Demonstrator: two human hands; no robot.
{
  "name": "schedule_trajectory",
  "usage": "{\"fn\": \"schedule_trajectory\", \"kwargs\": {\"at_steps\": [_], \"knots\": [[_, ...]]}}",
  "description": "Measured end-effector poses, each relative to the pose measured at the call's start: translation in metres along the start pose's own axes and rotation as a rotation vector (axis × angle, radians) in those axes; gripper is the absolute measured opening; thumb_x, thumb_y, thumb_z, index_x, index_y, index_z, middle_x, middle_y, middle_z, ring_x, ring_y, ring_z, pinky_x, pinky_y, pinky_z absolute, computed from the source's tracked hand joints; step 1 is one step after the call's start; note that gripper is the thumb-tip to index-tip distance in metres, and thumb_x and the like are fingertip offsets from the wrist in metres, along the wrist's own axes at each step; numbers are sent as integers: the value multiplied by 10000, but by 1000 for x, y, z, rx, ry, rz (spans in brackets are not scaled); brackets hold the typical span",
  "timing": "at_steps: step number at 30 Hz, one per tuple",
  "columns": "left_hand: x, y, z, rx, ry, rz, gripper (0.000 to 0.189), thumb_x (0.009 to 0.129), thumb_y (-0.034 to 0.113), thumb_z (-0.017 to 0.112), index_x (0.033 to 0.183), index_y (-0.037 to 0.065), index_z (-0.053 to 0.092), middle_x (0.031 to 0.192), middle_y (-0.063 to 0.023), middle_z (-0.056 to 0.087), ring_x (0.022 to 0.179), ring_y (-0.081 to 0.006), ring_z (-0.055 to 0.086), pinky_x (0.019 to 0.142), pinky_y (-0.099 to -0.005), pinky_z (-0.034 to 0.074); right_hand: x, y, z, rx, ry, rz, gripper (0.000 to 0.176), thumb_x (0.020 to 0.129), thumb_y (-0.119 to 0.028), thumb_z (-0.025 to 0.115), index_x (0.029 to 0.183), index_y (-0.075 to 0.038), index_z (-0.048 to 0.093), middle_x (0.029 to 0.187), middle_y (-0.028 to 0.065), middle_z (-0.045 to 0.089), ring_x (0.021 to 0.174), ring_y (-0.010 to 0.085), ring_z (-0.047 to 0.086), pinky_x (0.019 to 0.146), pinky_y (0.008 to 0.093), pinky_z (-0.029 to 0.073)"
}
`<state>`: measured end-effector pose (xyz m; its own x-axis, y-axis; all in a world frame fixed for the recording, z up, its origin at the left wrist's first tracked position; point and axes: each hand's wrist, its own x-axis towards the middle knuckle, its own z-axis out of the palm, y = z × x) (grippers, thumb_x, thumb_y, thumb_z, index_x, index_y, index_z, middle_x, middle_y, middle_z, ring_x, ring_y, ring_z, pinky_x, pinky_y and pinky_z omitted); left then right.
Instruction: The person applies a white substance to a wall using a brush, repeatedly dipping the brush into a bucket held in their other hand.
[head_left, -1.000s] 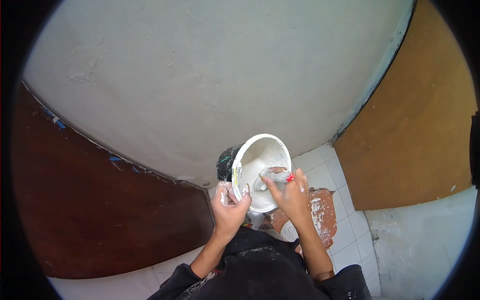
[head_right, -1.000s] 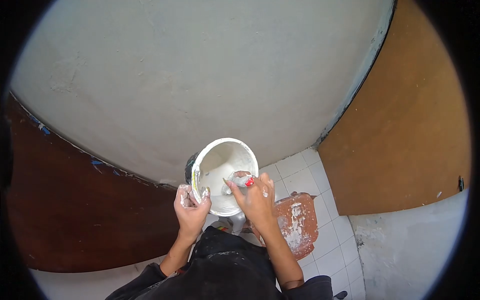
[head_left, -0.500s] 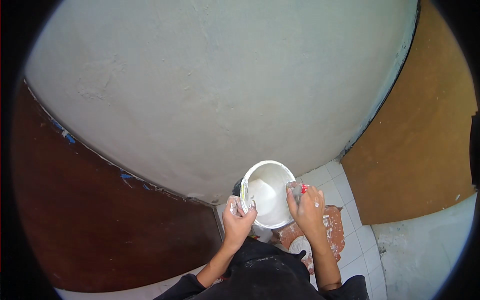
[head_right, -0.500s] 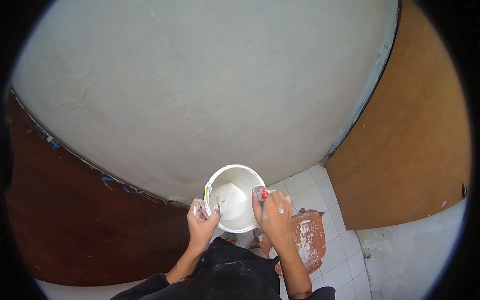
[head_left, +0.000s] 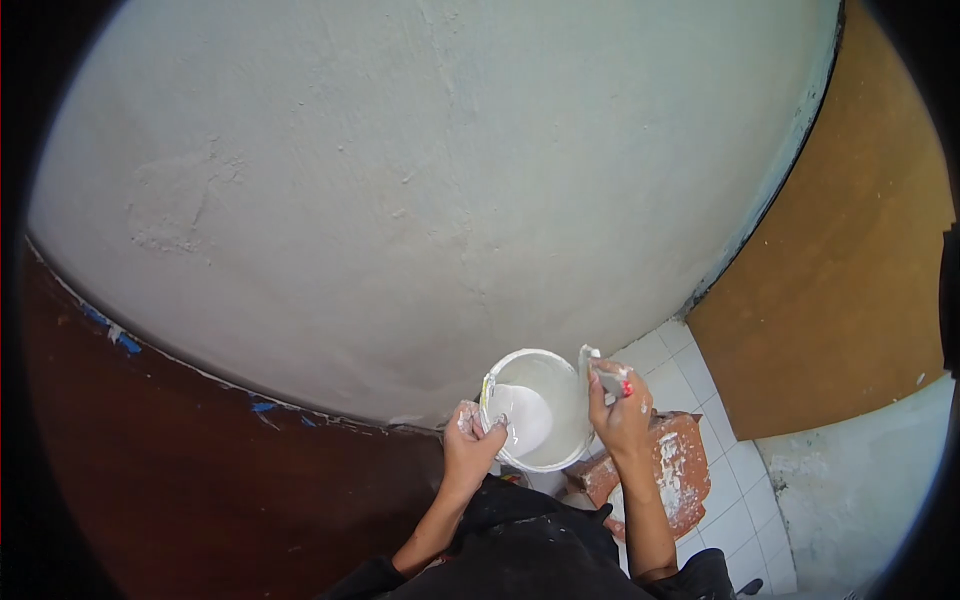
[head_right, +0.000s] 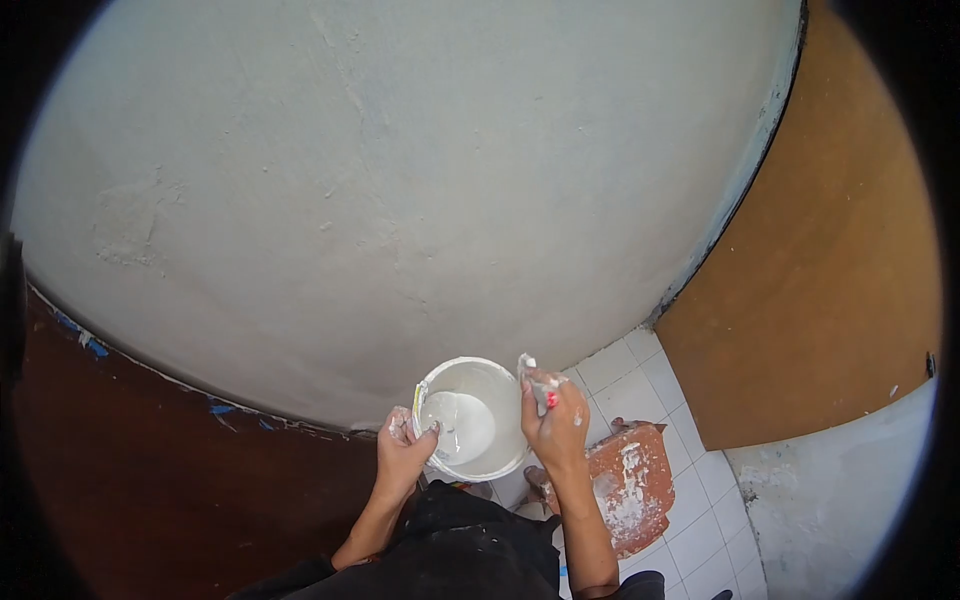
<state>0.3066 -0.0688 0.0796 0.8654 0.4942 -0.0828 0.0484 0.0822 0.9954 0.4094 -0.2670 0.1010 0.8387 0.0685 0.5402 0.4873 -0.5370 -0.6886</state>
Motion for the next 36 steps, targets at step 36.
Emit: {"fn": "schedule_trajectory", "kwargs": {"at_steps": [36], "knots": [[-14, 4, -63, -71, 109, -71, 248, 815, -60, 686, 806, 73, 477, 760, 34, 472, 682, -42, 448, 604, -211, 385, 230, -102, 31, 916, 405, 68, 265, 978, -186, 589, 1153, 5, 534, 911, 82, 649, 785, 104, 599, 665, 269, 499]]}}
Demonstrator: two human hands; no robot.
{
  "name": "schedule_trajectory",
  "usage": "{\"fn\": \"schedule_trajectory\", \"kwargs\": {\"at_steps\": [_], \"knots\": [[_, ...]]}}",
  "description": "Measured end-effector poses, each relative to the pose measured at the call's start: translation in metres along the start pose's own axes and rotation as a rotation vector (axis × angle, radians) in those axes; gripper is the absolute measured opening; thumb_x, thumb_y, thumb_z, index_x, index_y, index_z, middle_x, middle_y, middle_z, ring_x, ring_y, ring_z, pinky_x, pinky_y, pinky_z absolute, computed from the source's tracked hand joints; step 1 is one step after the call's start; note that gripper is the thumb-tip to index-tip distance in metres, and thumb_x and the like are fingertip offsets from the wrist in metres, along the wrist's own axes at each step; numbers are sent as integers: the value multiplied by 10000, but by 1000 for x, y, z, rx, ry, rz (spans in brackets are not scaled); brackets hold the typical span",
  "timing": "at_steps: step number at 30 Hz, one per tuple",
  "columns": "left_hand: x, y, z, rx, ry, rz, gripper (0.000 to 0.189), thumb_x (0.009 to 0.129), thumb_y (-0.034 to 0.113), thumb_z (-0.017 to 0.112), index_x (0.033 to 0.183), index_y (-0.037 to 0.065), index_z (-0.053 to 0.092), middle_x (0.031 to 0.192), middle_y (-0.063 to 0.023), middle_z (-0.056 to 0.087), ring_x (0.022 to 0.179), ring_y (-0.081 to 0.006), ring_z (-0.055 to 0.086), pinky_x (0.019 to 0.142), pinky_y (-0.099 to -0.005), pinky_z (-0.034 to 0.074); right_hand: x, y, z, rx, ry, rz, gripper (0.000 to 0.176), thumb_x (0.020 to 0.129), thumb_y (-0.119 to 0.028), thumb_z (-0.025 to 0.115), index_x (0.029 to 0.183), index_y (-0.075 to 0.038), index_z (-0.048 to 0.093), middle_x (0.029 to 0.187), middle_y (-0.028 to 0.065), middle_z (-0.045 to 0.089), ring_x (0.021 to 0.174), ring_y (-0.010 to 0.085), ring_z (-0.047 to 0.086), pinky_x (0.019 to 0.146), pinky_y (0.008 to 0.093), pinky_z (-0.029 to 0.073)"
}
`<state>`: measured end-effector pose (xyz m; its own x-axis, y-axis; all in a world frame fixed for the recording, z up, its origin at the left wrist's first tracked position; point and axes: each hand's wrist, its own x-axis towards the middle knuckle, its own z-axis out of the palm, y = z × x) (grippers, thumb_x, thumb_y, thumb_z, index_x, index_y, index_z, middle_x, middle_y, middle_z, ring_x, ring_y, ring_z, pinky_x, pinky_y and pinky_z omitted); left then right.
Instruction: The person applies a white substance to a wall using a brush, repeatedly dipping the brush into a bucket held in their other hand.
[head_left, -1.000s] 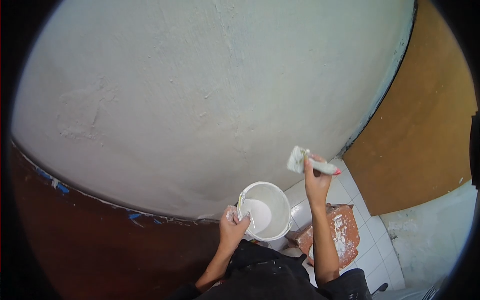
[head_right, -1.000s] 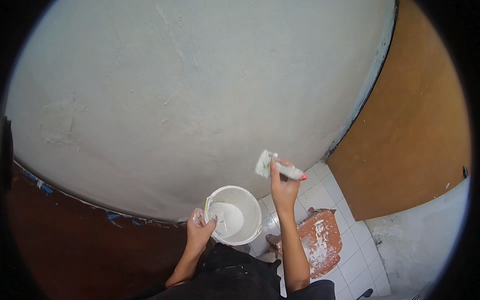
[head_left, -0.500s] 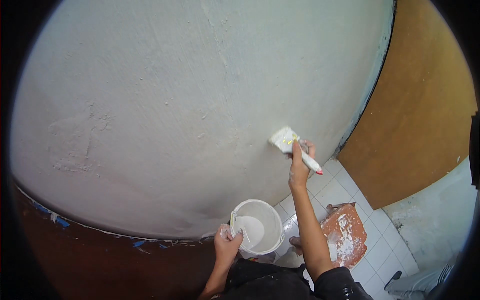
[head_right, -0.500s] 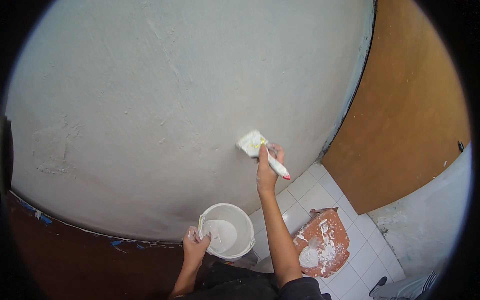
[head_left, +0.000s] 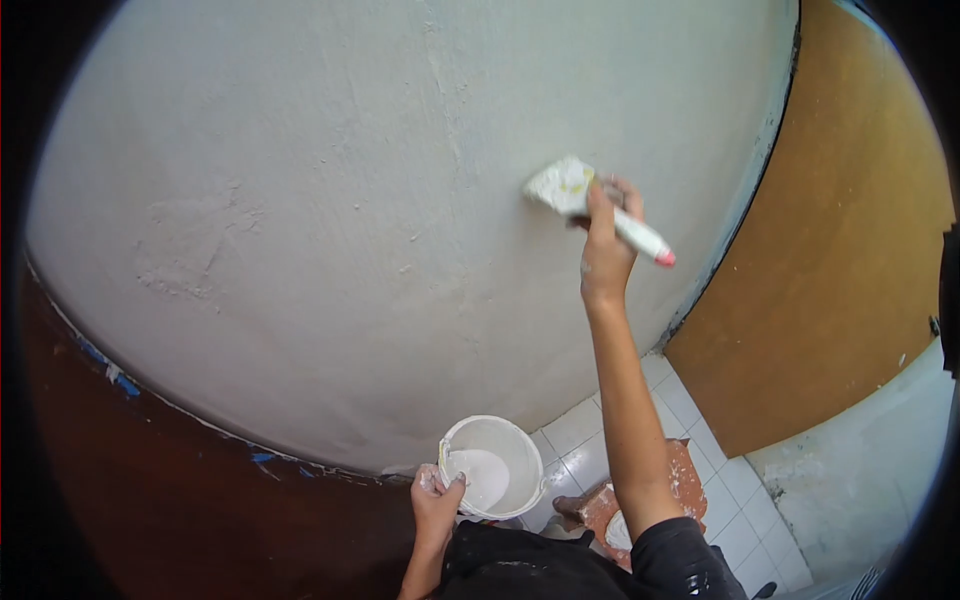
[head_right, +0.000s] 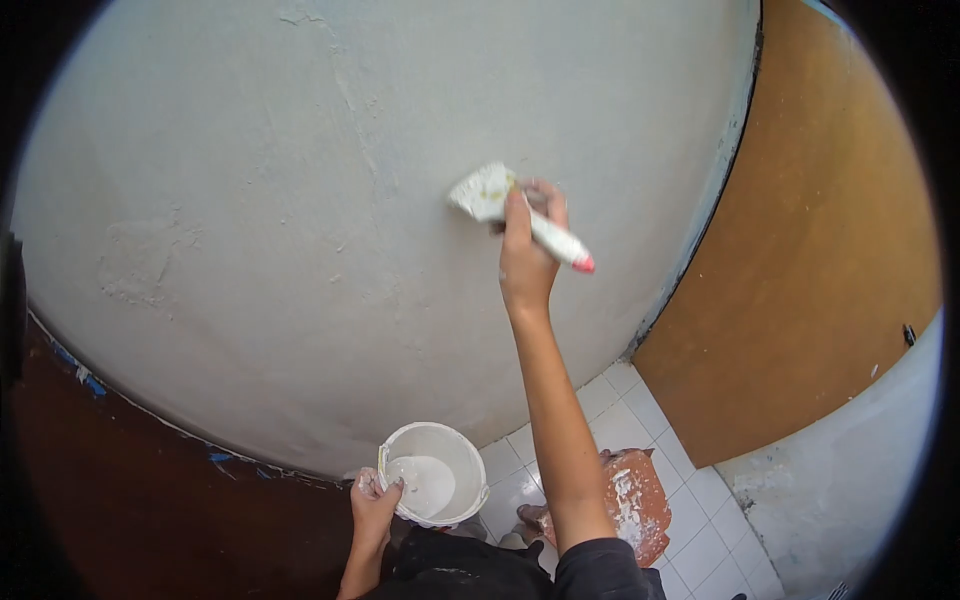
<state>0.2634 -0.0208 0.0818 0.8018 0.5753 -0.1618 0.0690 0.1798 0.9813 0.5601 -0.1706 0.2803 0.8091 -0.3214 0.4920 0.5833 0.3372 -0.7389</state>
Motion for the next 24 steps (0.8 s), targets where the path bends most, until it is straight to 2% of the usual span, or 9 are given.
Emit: {"fn": "schedule_trajectory", "kwargs": {"at_steps": [4, 5, 8, 9, 11, 13, 18, 19, 24], "knots": [[-10, -7, -6, -13, 40, -17, 268, 806, -74, 686, 801, 77, 465, 765, 28, 481, 677, -51, 464, 603, -213, 396, -74, 91, -49, 12, 169, 222, 267, 975, -195, 600, 1168, -24, 532, 866, 58, 636, 697, 79, 549, 597, 259, 461], [-12, -12, -9, 3, 55, 2, 274, 802, -77, 686, 796, 79, 461, 761, 28, 480, 674, -52, 466, 603, -214, 397, -95, 114, -69, -66, 143, 288, 277, 968, -198, 608, 1169, -24, 531, 850, 57, 639, 679, 81, 549, 583, 258, 458], [-18, -21, -14, 28, 93, 32, 287, 793, -84, 687, 783, 83, 453, 749, 28, 477, 667, -55, 466, 601, -216, 396, -95, 112, -78, -206, 79, 363, 291, 954, -210, 616, 1161, -22, 539, 823, 60, 648, 666, 91, 568, 571, 265, 468], [-23, -15, -14, 25, 103, 25, 289, 790, -85, 688, 779, 83, 452, 744, 29, 473, 665, -55, 462, 600, -217, 395, -90, 99, -74, -236, 63, 368, 292, 951, -213, 616, 1157, -20, 542, 817, 62, 651, 669, 95, 577, 573, 268, 475], [-28, -15, -16, 22, 121, 15, 293, 786, -84, 690, 773, 85, 451, 736, 32, 466, 661, -54, 453, 596, -220, 389, -54, 58, -48, -324, -3, 221, 283, 966, -220, 595, 1151, -14, 538, 873, 87, 668, 730, 117, 614, 643, 276, 514], [-29, -20, -19, 21, 142, 17, 296, 785, -79, 693, 767, 88, 449, 729, 34, 460, 656, -53, 443, 589, -223, 381, -11, 19, -13, -223, 4, 14, 282, 958, -229, 583, 1128, -6, 558, 811, 74, 657, 683, 107, 588, 592, 280, 486], [-36, -21, -21, 37, 198, 6, 287, 784, -68, 698, 775, 89, 458, 733, 35, 463, 652, -56, 440, 583, -225, 375, 27, -55, 36, 4, -74, -73, 287, 959, -205, 583, 1154, 1, 538, 857, 96, 667, 715, 109, 598, 636, 267, 493], [-37, -21, -21, 34, 208, 4, 283, 785, -67, 699, 778, 88, 462, 734, 35, 464, 652, -56, 441, 583, -225, 374, 22, -39, 30, 9, -59, -89, 279, 962, -193, 590, 1156, -2, 530, 877, 96, 665, 730, 104, 593, 635, 268, 489], [-46, -29, -26, 29, 231, 9, 273, 782, -62, 703, 787, 81, 471, 730, 35, 463, 645, -59, 439, 576, -229, 373, -74, 90, -45, -83, 132, 186, 316, 980, -213, 599, 1200, -3, 515, 943, 105, 661, 842, 135, 618, 661, 283, 514]]}}
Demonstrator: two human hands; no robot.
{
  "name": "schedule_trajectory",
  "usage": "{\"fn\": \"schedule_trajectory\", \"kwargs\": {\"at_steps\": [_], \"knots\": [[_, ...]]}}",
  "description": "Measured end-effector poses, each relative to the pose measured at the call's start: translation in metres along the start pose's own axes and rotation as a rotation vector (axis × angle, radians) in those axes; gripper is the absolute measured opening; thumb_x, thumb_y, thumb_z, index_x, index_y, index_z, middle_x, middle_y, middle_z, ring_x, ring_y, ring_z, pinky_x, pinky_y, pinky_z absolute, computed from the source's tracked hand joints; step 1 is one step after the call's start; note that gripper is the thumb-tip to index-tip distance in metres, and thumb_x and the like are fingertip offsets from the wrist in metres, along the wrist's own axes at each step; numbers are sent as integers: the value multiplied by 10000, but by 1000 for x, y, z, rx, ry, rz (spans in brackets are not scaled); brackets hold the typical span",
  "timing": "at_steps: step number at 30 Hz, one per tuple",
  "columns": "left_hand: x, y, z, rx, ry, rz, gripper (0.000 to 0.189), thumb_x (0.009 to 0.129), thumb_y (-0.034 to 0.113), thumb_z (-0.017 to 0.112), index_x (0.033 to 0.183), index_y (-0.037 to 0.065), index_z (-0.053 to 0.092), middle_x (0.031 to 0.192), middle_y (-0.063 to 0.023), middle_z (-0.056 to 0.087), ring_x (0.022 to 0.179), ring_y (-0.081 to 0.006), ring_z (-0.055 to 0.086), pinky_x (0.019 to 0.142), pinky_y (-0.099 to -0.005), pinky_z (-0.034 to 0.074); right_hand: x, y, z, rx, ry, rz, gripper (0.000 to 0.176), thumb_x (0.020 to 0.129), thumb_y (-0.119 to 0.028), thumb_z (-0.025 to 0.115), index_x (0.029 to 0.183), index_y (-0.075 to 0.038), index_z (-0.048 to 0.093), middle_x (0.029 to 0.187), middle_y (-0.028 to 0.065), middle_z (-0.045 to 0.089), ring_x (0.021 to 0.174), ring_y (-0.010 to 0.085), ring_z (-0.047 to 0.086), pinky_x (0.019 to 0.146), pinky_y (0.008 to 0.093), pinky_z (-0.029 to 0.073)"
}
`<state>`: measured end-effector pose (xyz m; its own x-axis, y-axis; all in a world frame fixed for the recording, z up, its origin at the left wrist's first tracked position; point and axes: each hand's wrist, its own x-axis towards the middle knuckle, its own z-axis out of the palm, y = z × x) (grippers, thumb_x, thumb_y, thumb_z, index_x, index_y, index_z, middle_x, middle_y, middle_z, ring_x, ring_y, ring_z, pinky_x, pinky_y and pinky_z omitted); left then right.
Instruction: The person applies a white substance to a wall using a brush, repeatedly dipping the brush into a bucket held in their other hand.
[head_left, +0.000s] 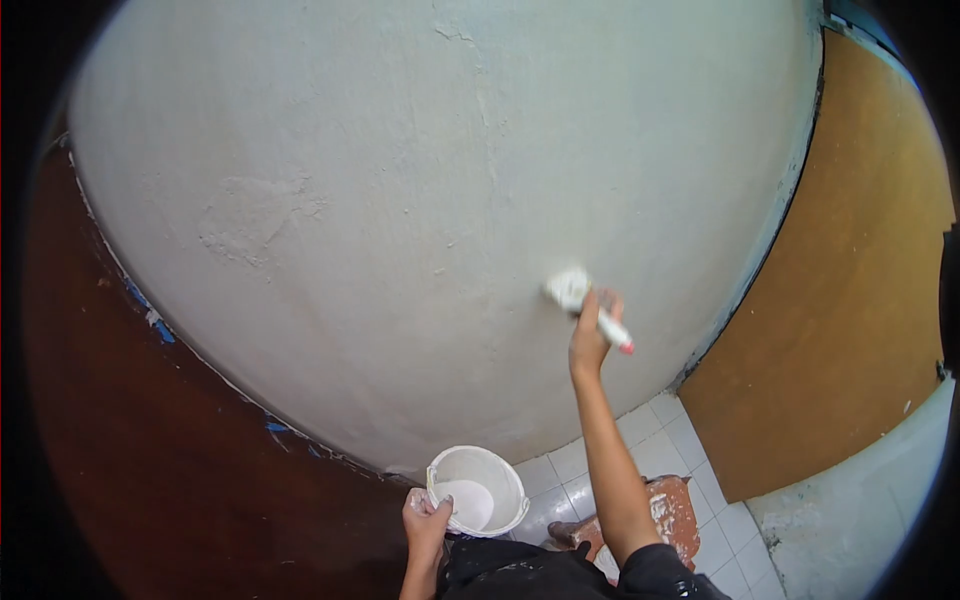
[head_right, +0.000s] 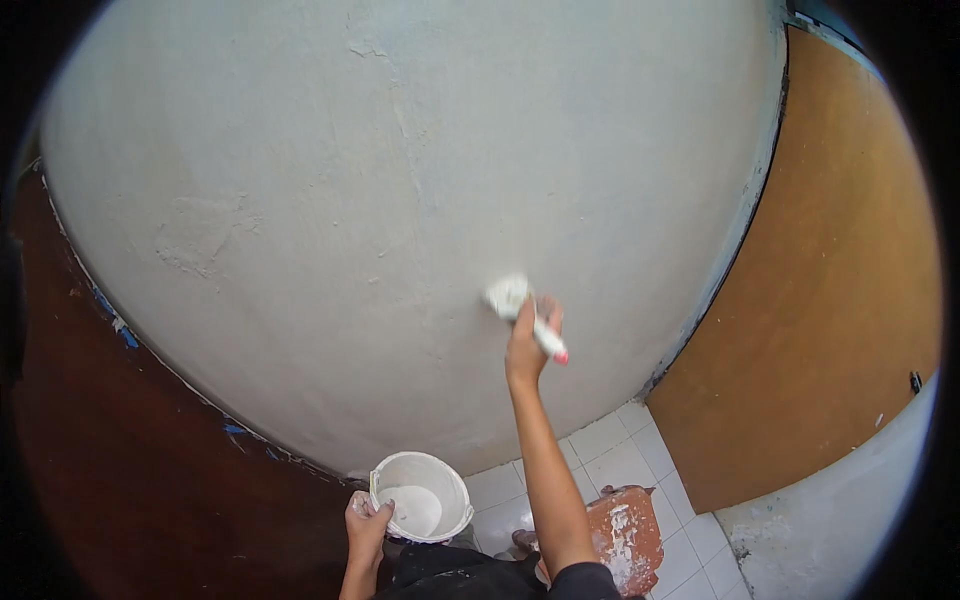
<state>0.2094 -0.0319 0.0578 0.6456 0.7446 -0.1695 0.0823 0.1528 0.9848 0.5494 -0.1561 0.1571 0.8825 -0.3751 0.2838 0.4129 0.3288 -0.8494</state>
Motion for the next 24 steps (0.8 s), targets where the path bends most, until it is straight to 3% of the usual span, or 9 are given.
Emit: {"fn": "schedule_trajectory", "kwargs": {"at_steps": [3, 5, 7, 9, 11, 13, 15, 20, 24], "knots": [[-6, 1, -2, 29, 10, -11, 279, 781, -51, 708, 779, 84, 464, 719, 37, 455, 634, -58, 432, 565, -234, 371, -14, 24, -21, -91, -43, 54, 290, 969, -186, 587, 1174, 8, 525, 953, 126, 678, 820, 159, 654, 679, 291, 538], [-4, -2, -4, 44, 7, -9, 280, 782, -42, 712, 772, 87, 463, 710, 38, 452, 625, -57, 426, 558, -237, 373, -8, -9, -8, -126, -73, 55, 272, 967, -182, 577, 1155, 11, 536, 931, 132, 679, 779, 148, 650, 670, 297, 535], [-2, -13, -10, 57, 0, -11, 278, 783, -32, 714, 767, 89, 464, 703, 38, 450, 617, -55, 422, 555, -239, 378, 16, -58, 20, -244, -131, -96, 272, 966, -197, 578, 1142, 8, 545, 897, 128, 674, 754, 137, 638, 648, 301, 527], [0, -14, -14, 123, -15, -2, 249, 795, -41, 708, 801, 75, 487, 727, 25, 492, 629, -57, 470, 556, -237, 405, 40, -111, 55, -122, -174, -275, 279, 963, -206, 581, 1135, 10, 542, 864, 113, 665, 737, 132, 626, 635, 300, 516], [-2, -16, -18, 164, -3, -17, 241, 792, -30, 714, 796, 69, 495, 721, 21, 501, 630, -56, 480, 553, -237, 406, 47, -164, 88, 90, -184, -275, 278, 959, -204, 584, 1129, 12, 538, 842, 104, 659, 742, 125, 619, 638, 287, 502], [0, -14, -18, 176, 33, -46, 259, 772, -1, 734, 753, 71, 486, 686, 27, 479, 623, -53, 450, 545, -240, 381, 49, -170, 94, 156, -185, -270, 274, 961, -202, 581, 1128, 9, 534, 854, 102, 659, 752, 123, 616, 655, 277, 503], [-1, -9, -20, 175, 53, -54, 261, 767, 11, 742, 744, 66, 488, 680, 27, 482, 624, -52, 447, 542, -243, 376, 42, -156, 88, 156, -182, -215, 267, 965, -192, 576, 1137, 5, 522, 877, 103, 659, 769, 121, 611, 673, 266, 511], [9, -15, -39, 284, 45, 18, 275, 766, 16, 746, 739, 64, 477, 682, 31, 476, 626, -53, 426, 548, -243, 370, -26, -8, 12, -47, -51, 20, 277, 977, -188, 573, 1154, 13, 503, 999, 137, 662, 835, 140, 619, 681, 290, 532], [12, -3, -39, 300, 14, 25, 296, 762, 0, 745, 736, 74, 460, 689, 37, 466, 628, -52, 421, 552, -237, 363, -33, -6, 14, -46, -8, 16, 263, 977, -186, 568, 1128, 22, 511, 951, 122, 666, 797, 145, 623, 671, 287, 527]]}}
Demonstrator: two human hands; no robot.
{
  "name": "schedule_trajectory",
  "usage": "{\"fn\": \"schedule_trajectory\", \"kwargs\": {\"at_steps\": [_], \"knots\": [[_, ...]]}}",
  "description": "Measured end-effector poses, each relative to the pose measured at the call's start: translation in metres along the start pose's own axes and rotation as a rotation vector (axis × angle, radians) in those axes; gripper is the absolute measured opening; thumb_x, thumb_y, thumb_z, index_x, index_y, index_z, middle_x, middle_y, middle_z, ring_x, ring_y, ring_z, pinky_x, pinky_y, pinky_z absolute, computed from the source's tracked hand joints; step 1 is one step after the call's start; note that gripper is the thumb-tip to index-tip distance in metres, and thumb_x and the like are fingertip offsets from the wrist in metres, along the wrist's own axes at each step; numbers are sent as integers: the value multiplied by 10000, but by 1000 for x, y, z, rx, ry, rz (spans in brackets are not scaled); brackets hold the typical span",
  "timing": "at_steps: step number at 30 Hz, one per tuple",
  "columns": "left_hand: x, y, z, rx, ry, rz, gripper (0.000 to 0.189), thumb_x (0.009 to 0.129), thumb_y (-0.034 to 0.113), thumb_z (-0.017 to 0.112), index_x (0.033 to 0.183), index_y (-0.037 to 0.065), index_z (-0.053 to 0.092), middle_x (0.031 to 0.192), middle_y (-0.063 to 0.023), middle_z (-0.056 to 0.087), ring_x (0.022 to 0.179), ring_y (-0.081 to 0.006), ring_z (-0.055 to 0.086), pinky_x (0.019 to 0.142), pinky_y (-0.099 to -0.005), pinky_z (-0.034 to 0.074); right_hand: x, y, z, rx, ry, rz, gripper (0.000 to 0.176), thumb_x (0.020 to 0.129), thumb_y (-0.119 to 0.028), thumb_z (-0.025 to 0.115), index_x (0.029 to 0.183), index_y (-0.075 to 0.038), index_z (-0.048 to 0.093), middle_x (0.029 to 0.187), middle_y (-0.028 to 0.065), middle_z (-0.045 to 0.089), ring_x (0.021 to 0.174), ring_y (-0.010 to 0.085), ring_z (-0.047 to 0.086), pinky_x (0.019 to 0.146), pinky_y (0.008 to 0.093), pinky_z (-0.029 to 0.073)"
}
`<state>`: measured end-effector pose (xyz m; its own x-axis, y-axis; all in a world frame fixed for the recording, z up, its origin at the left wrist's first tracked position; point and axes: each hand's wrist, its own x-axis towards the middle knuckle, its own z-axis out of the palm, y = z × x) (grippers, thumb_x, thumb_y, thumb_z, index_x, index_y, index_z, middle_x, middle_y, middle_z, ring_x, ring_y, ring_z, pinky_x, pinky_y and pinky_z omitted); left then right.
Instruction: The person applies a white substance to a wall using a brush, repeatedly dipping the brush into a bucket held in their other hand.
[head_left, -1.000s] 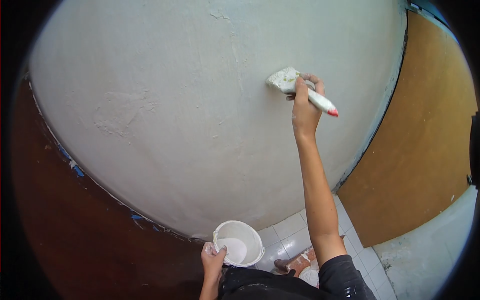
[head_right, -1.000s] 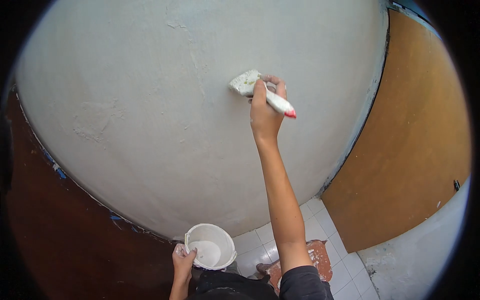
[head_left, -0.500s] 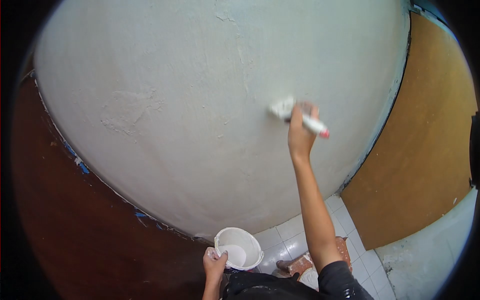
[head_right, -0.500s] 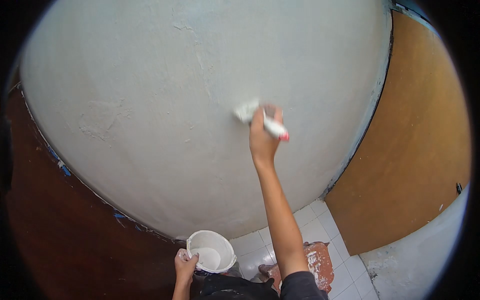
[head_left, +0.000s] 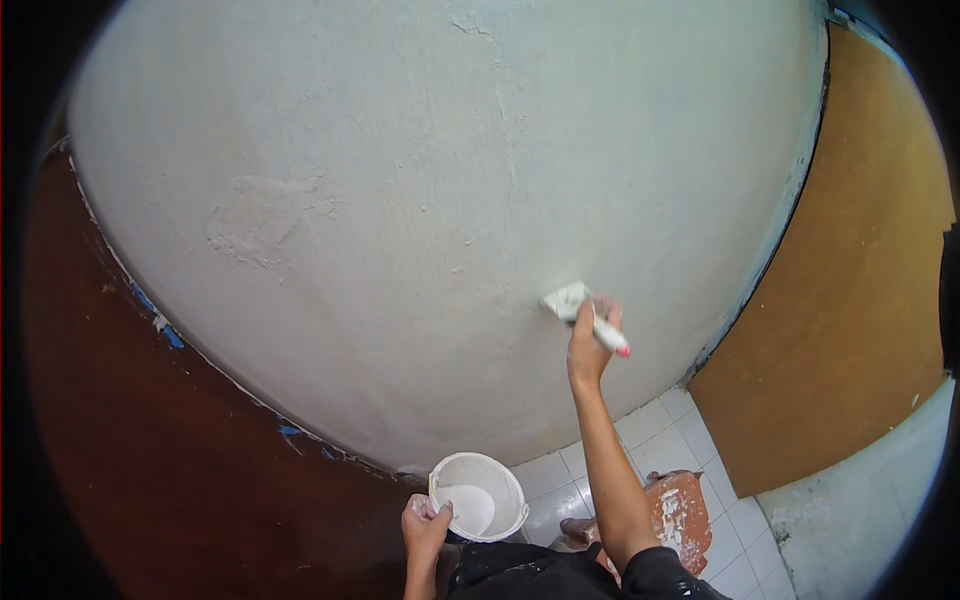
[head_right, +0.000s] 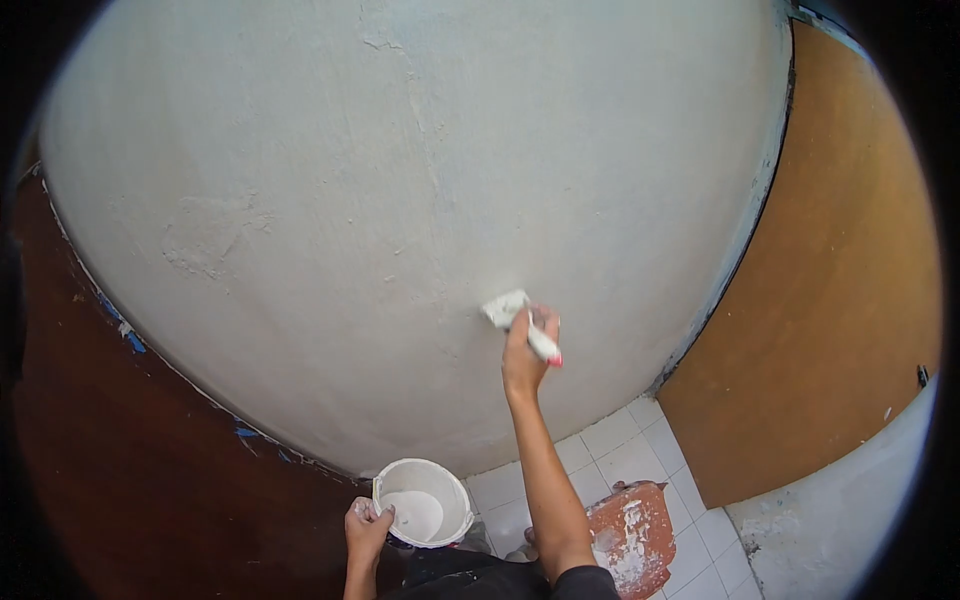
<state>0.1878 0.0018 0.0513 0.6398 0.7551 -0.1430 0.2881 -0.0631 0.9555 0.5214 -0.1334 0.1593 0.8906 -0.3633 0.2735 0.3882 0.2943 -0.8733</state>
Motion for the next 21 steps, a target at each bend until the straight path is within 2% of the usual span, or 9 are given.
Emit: {"fn": "schedule_trajectory", "kwargs": {"at_steps": [1, 3, 4, 6, 9, 12, 15, 17, 21], "knots": [[0, 1, 1, -25, -9, -8, 303, 761, -6, 744, 733, 78, 454, 690, 39, 463, 628, -51, 422, 553, -235, 362, 10, -25, 9, -155, -44, -70, 255, 977, -188, 565, 1106, 28, 527, 911, 108, 666, 773, 146, 633, 665, 285, 531], [2, 1, 1, -50, -28, -11, 314, 758, -14, 744, 733, 87, 447, 691, 44, 453, 629, -48, 418, 554, -232, 359, 29, -88, 38, -34, -97, -162, 257, 977, -196, 568, 1095, 31, 540, 893, 102, 658, 768, 133, 632, 638, 284, 526], [4, 1, 2, -65, -37, -13, 320, 757, -18, 744, 733, 91, 444, 692, 47, 448, 629, -46, 416, 554, -231, 357, 46, -102, 56, 35, -104, -308, 265, 975, -212, 579, 1094, 21, 541, 879, 104, 661, 738, 108, 613, 588, 271, 502], [7, -4, 4, -93, -57, -23, 321, 759, -26, 740, 741, 94, 444, 699, 51, 440, 633, -44, 413, 557, -227, 353, 59, -155, 83, 140, -130, -353, 269, 975, -223, 585, 1093, 15, 540, 898, 114, 664, 730, 114, 608, 605, 271, 494], [11, -4, 2, -130, -79, -19, 312, 767, -34, 730, 755, 95, 447, 711, 54, 434, 637, -40, 406, 562, -222, 347, 61, -182, 98, 295, -162, -339, 294, 978, -236, 587, 1125, 12, 533, 911, 122, 670, 751, 133, 616, 663, 285, 509], [14, 4, 0, -136, -87, -20, 302, 778, -41, 718, 763, 95, 449, 725, 56, 437, 639, -35, 396, 565, -216, 340, 46, -110, 71, 276, -127, -242, 305, 981, -237, 592, 1153, 5, 523, 948, 121, 663, 810, 137, 615, 701, 294, 509], [20, 5, -2, -116, -94, -16, 295, 797, -53, 700, 768, 102, 451, 726, 64, 427, 639, -32, 396, 575, -213, 339, -1, 3, 12, 154, -35, -31, 282, 985, -221, 599, 1146, -5, 517, 1034, 116, 641, 916, 140, 605, 730, 296, 509], [22, 4, -5, -118, -110, -16, 293, 806, -57, 696, 771, 105, 454, 726, 66, 422, 641, -31, 398, 581, -212, 340, -29, 79, -26, 110, 33, 98, 246, 979, -164, 592, 1148, -3, 515, 1021, 108, 644, 896, 144, 610, 721, 308, 518], [36, 6, -5, -123, -162, -5, 287, 806, -55, 698, 777, 104, 461, 731, 64, 428, 647, -31, 400, 589, -210, 344, -39, 101, -46, -68, 48, 159, 256, 976, -173, 580, 1150, 5, 518, 954, 96, 660, 805, 129, 618, 654, 285, 517]]}}
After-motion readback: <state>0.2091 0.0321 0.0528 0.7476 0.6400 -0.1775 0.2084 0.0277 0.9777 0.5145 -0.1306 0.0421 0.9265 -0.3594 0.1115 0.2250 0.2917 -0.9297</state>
